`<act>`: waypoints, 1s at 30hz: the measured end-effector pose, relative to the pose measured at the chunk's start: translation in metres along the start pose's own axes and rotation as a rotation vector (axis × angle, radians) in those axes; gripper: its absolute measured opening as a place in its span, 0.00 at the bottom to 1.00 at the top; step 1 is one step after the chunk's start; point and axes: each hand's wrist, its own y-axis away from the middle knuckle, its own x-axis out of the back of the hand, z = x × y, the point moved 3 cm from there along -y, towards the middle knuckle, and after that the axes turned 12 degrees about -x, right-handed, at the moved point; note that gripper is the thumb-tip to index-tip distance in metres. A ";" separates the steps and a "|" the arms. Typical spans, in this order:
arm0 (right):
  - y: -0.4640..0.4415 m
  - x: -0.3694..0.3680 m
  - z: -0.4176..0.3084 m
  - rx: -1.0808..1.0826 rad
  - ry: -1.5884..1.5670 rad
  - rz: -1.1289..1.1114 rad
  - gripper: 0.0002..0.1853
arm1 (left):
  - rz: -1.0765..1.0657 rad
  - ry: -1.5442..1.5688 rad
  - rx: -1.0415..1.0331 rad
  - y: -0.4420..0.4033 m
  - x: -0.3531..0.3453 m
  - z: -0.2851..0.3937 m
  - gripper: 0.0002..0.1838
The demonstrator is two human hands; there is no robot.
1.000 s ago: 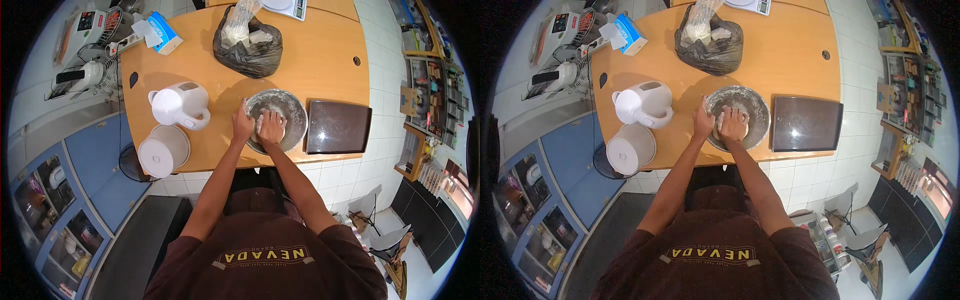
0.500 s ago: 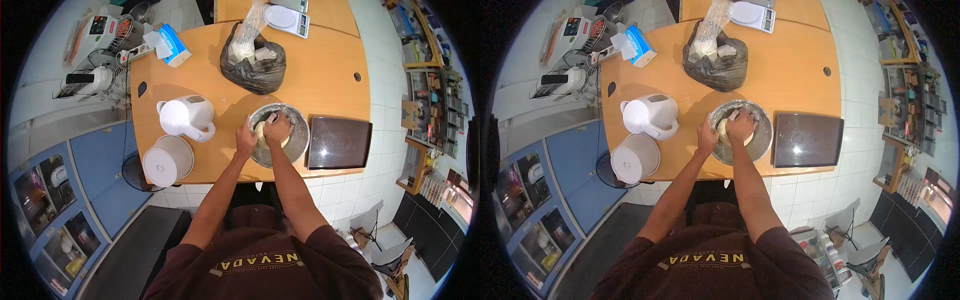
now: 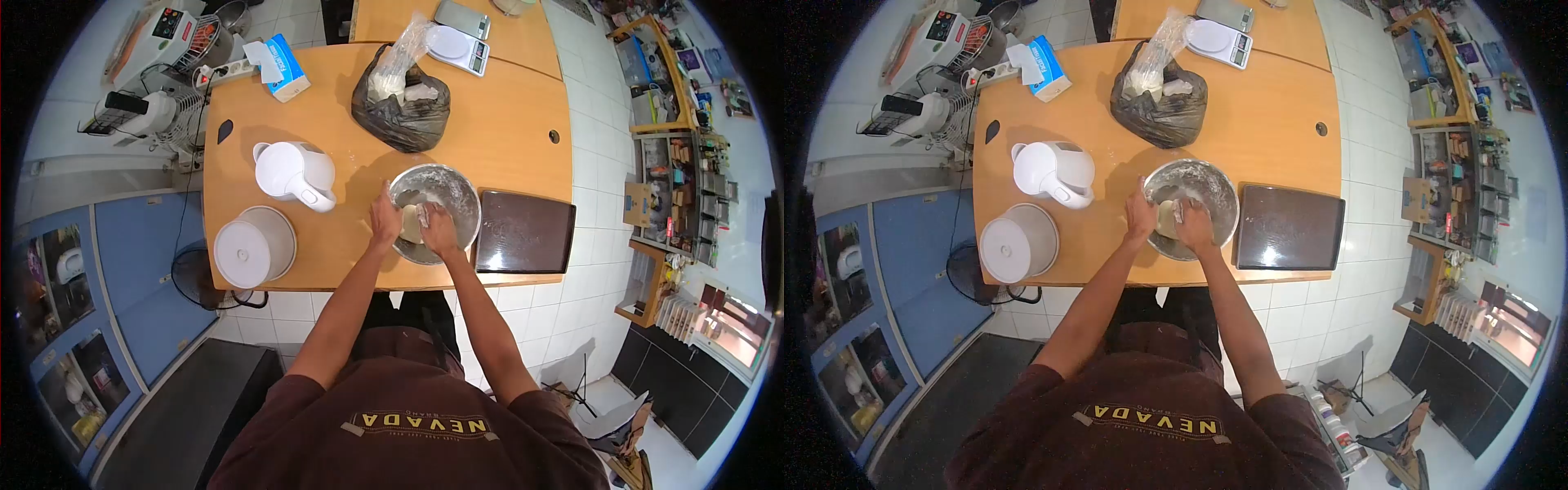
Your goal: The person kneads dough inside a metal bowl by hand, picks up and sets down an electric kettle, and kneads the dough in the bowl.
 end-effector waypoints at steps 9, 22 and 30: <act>0.022 0.026 -0.020 -0.332 -0.038 -0.102 0.16 | 0.032 0.014 0.003 0.005 -0.005 -0.007 0.39; 0.001 -0.027 -0.021 -0.211 0.156 0.163 0.17 | 0.091 0.050 -0.121 -0.001 -0.006 -0.003 0.34; -0.039 -0.040 -0.002 -0.376 0.213 0.181 0.19 | 0.058 0.049 -0.205 -0.001 -0.007 -0.004 0.34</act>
